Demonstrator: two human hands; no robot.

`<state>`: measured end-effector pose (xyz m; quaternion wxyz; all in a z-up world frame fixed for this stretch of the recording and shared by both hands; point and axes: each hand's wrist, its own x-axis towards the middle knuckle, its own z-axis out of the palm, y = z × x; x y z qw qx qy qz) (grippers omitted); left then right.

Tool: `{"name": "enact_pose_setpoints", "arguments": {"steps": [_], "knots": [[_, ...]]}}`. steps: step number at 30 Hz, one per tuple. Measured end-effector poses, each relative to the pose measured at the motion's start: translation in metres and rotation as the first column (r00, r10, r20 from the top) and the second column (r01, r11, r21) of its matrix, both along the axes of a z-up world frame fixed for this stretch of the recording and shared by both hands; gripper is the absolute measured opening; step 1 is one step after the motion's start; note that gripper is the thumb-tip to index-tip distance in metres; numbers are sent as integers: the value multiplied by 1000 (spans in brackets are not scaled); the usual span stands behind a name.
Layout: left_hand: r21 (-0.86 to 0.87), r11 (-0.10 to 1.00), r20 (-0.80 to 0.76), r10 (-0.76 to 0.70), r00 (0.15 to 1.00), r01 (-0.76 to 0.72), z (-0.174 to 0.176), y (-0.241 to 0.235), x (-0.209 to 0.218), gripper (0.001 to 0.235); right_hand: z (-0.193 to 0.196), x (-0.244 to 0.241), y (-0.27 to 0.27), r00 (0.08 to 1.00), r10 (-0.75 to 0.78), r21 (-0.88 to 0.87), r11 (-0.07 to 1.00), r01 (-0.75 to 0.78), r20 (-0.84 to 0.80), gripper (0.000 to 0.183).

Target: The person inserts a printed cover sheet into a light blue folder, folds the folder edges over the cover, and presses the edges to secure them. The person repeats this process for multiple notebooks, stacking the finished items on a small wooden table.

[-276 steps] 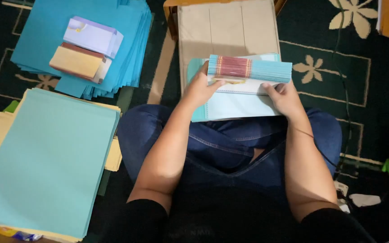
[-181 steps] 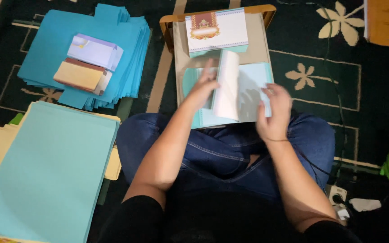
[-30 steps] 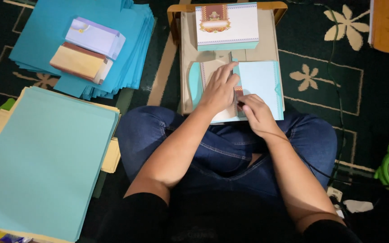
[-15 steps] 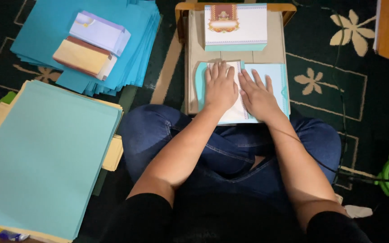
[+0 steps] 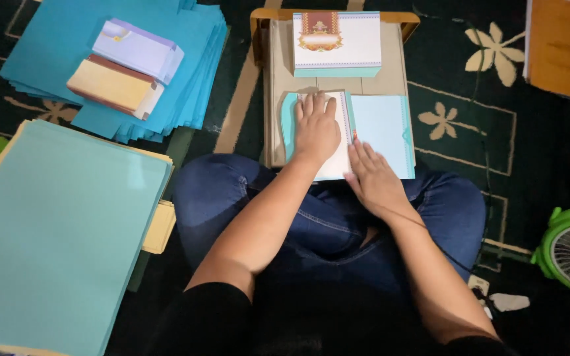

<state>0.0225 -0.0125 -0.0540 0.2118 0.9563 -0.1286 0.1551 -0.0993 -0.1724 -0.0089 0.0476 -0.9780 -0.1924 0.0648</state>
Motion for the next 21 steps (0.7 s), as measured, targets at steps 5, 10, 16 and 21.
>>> {"name": "enact_pose_setpoints", "arguments": {"steps": [5,10,16,21], "knots": [[-53,998,-9,21,1000,-21,9,1,-3,42,61,6,15,967,-114,210,964,163,-228,70],[-139,990,-18,18,1000,-20,13,5,-3,42,33,57,3,899,-255,402,827,393,-356,73],[-197,980,45,39,998,-30,-3,1,8,41,-4,74,-4,807,-324,542,610,577,-494,78],[-242,840,258,-427,867,485,8,-10,3,43,-53,89,-58,847,-152,859,-41,510,-510,4]]}}
